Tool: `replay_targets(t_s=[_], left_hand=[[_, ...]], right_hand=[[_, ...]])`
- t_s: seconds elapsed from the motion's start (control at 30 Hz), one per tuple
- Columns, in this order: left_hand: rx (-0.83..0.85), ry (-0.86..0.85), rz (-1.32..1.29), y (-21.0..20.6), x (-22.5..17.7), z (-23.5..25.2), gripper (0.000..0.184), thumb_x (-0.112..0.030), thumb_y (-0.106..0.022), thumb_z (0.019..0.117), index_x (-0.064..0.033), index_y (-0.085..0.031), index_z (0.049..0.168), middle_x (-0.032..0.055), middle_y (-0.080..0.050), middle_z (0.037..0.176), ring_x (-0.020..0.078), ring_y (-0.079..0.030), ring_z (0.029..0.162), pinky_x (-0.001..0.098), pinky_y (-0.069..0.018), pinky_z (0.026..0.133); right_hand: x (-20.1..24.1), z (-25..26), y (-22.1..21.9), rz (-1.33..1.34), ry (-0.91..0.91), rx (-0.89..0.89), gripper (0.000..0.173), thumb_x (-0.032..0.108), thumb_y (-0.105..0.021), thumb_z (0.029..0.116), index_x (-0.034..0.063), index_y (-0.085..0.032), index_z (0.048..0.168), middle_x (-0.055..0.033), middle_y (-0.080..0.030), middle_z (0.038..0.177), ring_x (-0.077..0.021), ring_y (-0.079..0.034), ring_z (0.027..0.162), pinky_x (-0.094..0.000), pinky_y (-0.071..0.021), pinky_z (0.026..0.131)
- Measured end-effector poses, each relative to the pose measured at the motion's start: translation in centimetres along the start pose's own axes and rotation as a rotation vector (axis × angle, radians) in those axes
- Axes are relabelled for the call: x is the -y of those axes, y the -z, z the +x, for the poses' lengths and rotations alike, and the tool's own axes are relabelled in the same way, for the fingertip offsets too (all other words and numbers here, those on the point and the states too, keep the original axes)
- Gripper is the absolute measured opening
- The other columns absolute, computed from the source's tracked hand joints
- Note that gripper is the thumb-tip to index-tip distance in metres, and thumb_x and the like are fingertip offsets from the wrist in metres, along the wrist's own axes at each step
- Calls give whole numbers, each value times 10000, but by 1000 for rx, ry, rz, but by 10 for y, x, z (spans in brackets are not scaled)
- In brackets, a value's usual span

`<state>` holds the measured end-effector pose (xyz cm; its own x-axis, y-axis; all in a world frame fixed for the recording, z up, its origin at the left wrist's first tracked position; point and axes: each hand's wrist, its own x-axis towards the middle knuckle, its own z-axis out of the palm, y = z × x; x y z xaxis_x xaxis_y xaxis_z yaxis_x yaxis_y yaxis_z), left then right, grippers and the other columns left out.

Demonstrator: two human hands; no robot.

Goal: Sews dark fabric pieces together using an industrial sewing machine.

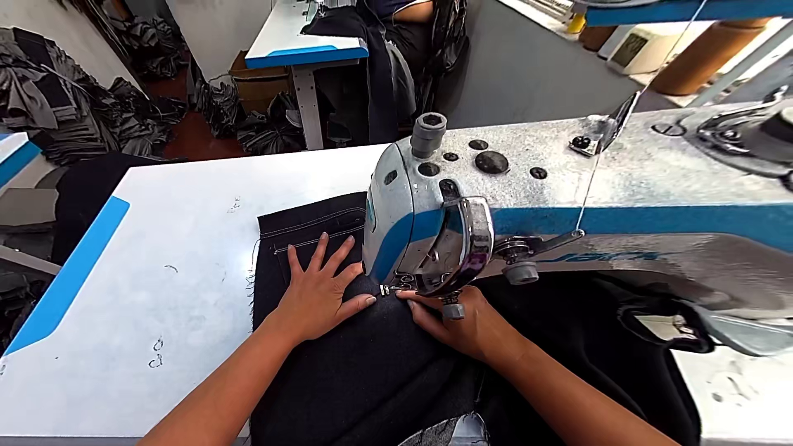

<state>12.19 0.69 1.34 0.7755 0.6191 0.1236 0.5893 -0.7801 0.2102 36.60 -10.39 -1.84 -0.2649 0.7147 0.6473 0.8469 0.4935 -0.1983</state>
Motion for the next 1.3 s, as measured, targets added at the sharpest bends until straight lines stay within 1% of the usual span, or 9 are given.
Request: replay_targets(t_s=[0.1, 0.2, 0.37, 0.57, 0.87, 1.03, 1.13, 1.2, 1.3], left_hand=[[-5, 1, 13, -2, 1, 0, 610, -688, -395, 985, -309, -605, 1413, 29, -363, 1650, 416, -190, 1555, 862, -37, 1057], [39, 4, -24, 1, 2, 0, 621, -669, -390, 1000, -287, -581, 1451, 32, -319, 1672, 417, -124, 1568, 854, 9, 1068], [379, -10, -69, 29, 8, 8, 571, -555, -421, 1047, -321, -427, 1567, 27, -106, 1731, 424, 66, 1572, 852, 81, 1047], [348, -57, -6, 29, 7, 5, 585, -594, -391, 1039, -336, -435, 1561, 74, -128, 1725, 456, 40, 1566, 858, 51, 1049], [385, -39, -8, 32, 5, 6, 591, -593, -388, 1039, -345, -408, 1575, 52, -93, 1732, 440, 76, 1567, 851, 64, 1051], [408, -26, 6, 33, 5, 8, 609, -612, -373, 1035, -349, -385, 1585, 55, -69, 1734, 432, 98, 1567, 848, 71, 1055], [401, -21, 11, 33, 5, 8, 606, -619, -368, 1034, -358, -391, 1580, 53, -76, 1734, 434, 84, 1568, 849, 60, 1057], [394, -25, 19, 32, 5, 8, 602, -623, -370, 1033, -362, -398, 1575, 45, -86, 1733, 436, 68, 1569, 856, 44, 1054], [309, -143, 141, 31, 8, 9, 594, -609, -350, 1044, -294, -485, 1529, 97, -193, 1709, 465, -33, 1564, 870, -1, 1047]], right_hand=[[0, 0, 2, 20, -16, -6, 268, 243, -572, 900, 90, -782, 834, -39, -727, 792, -132, -703, 761, -258, -563, 680], [1, 2, 4, 46, -14, -26, 326, 269, -524, 937, 86, -762, 807, -40, -718, 771, -123, -693, 751, -249, -549, 674], [3, 3, 3, 13, -17, -21, 287, 239, -549, 920, 80, -762, 813, -50, -719, 783, -139, -699, 751, -263, -562, 671], [2, 7, 16, 154, -96, -49, 459, 269, -388, 1001, 50, -653, 698, -45, -594, 658, -92, -608, 670, -221, -475, 611], [-2, 7, 19, 360, -207, -28, 575, 399, -311, 1081, 45, -666, 799, 0, -614, 718, 9, -614, 789, -163, -480, 727], [8, 3, 27, 196, -163, 16, 351, 308, -502, 1006, 73, -745, 914, -10, -710, 870, -38, -673, 854, -187, -539, 768], [31, -24, 44, -91, -157, 14, 284, 262, -543, 1008, 77, -758, 1011, -67, -750, 1071, -200, -710, 1091, -356, -568, 969], [58, -47, 60, -208, -258, -21, 277, 290, -559, 1018, 98, -756, 1055, -115, -738, 1152, -312, -662, 1208, -518, -483, 1091], [97, -75, 81, -240, -486, 105, 407, 421, -616, 982, 167, -689, 1292, -304, -586, 1373, -574, -459, 1351, -786, -255, 1085]])
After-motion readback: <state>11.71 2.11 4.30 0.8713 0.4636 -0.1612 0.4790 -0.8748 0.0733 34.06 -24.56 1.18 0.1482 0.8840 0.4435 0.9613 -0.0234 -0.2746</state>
